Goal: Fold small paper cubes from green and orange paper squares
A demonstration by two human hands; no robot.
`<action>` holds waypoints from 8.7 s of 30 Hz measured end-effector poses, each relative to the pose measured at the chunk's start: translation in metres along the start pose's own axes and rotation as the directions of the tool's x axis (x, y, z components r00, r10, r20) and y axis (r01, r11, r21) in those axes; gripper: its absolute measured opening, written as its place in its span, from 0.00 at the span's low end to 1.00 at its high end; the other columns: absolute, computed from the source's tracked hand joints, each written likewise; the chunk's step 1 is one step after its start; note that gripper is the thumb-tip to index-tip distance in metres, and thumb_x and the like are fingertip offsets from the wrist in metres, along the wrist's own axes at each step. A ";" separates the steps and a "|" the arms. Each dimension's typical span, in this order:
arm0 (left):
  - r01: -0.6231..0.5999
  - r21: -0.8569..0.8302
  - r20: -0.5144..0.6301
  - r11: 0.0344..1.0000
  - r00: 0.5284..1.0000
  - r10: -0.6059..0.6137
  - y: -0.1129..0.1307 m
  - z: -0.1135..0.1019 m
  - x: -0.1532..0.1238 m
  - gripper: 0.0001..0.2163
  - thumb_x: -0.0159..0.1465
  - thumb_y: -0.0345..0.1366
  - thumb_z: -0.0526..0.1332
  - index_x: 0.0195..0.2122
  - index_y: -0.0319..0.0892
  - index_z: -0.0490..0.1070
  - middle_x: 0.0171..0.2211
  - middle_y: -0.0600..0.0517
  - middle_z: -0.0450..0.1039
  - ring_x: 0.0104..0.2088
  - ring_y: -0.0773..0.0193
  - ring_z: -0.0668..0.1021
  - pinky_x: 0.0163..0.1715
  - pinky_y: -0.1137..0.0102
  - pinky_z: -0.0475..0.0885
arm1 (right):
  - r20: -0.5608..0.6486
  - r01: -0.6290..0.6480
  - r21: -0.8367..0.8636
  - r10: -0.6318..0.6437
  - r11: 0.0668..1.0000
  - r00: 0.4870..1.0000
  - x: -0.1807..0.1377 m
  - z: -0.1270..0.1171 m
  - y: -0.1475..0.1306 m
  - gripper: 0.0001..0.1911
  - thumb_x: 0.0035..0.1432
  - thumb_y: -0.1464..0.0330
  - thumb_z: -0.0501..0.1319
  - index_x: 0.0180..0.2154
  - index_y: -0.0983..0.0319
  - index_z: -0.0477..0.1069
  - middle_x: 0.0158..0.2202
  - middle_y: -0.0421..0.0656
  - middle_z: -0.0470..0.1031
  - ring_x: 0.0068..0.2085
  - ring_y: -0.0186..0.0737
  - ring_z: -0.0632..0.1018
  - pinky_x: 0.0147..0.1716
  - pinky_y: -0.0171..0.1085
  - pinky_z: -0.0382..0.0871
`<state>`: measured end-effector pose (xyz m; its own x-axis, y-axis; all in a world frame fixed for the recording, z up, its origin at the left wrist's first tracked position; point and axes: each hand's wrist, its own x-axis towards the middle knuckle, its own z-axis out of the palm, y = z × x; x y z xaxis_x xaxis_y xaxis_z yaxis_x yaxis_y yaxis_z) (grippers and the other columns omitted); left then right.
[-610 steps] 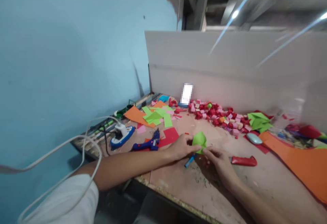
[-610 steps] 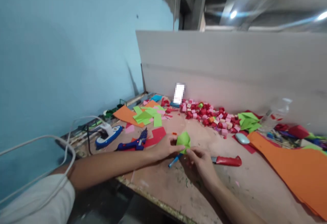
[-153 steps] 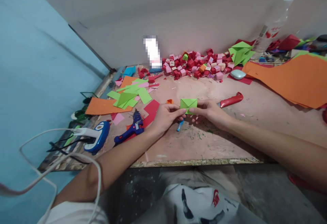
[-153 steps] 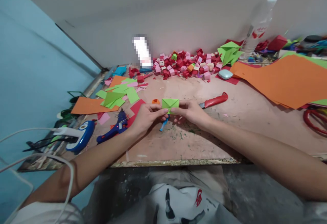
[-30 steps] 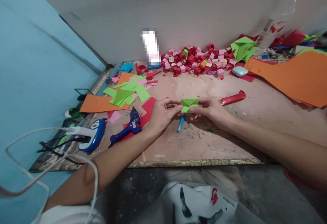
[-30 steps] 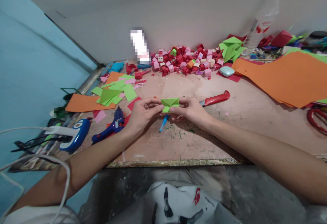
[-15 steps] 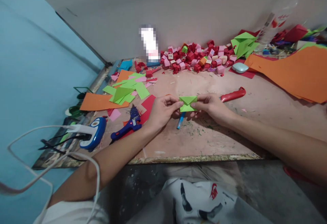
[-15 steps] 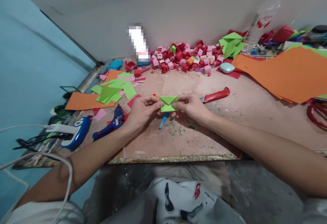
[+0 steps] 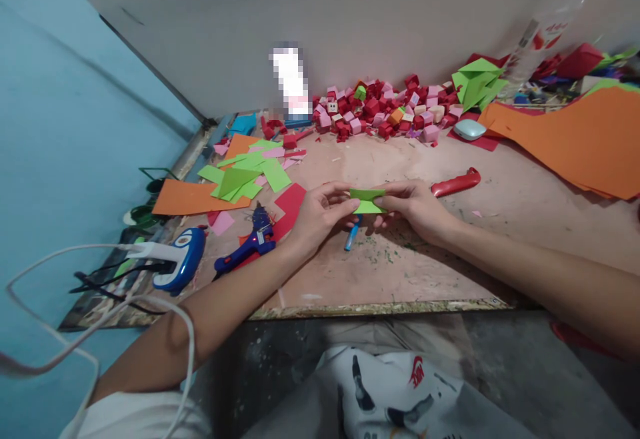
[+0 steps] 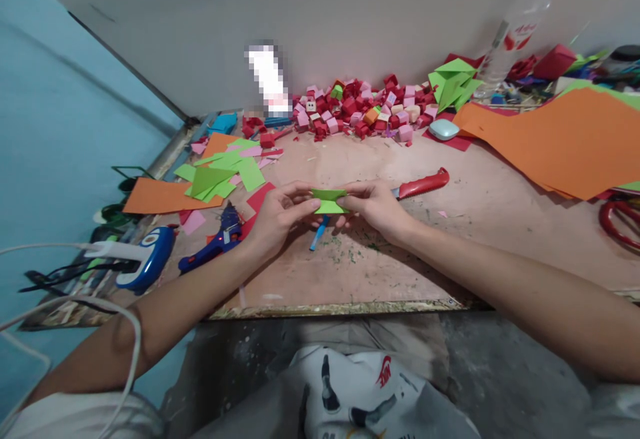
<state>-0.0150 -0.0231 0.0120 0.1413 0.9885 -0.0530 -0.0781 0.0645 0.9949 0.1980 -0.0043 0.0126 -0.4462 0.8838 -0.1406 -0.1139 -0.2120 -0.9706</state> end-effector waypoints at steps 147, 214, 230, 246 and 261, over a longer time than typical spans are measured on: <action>-0.183 0.167 0.030 0.969 0.983 0.180 -0.014 -0.002 0.011 0.23 0.58 0.57 0.71 0.30 0.40 0.73 0.23 0.54 0.71 0.24 0.66 0.71 0.27 0.70 0.65 | 0.020 0.100 -0.092 -0.099 0.991 0.995 0.012 0.003 0.018 0.28 0.48 0.49 0.80 0.31 0.69 0.80 0.29 0.55 0.84 0.26 0.41 0.82 0.27 0.35 0.69; -0.028 -0.028 0.049 0.999 0.998 0.030 -0.002 -0.003 0.008 0.19 0.55 0.44 0.78 0.41 0.38 0.79 0.36 0.50 0.82 0.31 0.65 0.84 0.34 0.70 0.83 | -0.073 0.121 -0.225 -0.141 0.967 0.987 0.005 0.000 -0.003 0.11 0.52 0.61 0.72 0.34 0.62 0.81 0.23 0.40 0.78 0.21 0.35 0.74 0.20 0.33 0.65; 0.024 -0.130 0.021 0.991 1.000 -0.022 -0.003 -0.004 0.009 0.19 0.51 0.38 0.77 0.41 0.38 0.78 0.30 0.52 0.81 0.22 0.64 0.82 0.23 0.72 0.79 | -0.128 0.073 0.017 -0.070 0.997 0.989 0.004 0.004 0.004 0.11 0.47 0.66 0.73 0.34 0.64 0.82 0.23 0.41 0.77 0.21 0.34 0.74 0.21 0.34 0.64; -0.251 0.206 0.013 0.946 0.967 0.254 -0.002 -0.001 0.005 0.08 0.57 0.38 0.75 0.35 0.41 0.83 0.35 0.50 0.82 0.33 0.65 0.80 0.33 0.72 0.73 | -0.055 0.022 -0.046 -0.025 0.999 0.998 0.003 0.003 0.003 0.11 0.52 0.69 0.68 0.38 0.64 0.86 0.21 0.43 0.78 0.22 0.36 0.77 0.24 0.33 0.70; -0.174 0.089 0.084 0.981 0.982 0.166 0.002 -0.003 -0.001 0.16 0.65 0.42 0.68 0.52 0.44 0.79 0.42 0.50 0.79 0.32 0.66 0.79 0.30 0.73 0.74 | -0.102 0.031 0.045 -0.027 0.998 0.994 0.002 0.006 0.001 0.15 0.53 0.68 0.77 0.43 0.63 0.85 0.26 0.42 0.81 0.24 0.36 0.78 0.24 0.34 0.72</action>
<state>-0.0180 -0.0231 0.0136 0.2085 0.9706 0.1207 -0.0130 -0.1206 0.9926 0.1919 -0.0050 0.0122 -0.3497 0.9272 -0.1341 -0.1677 -0.2028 -0.9647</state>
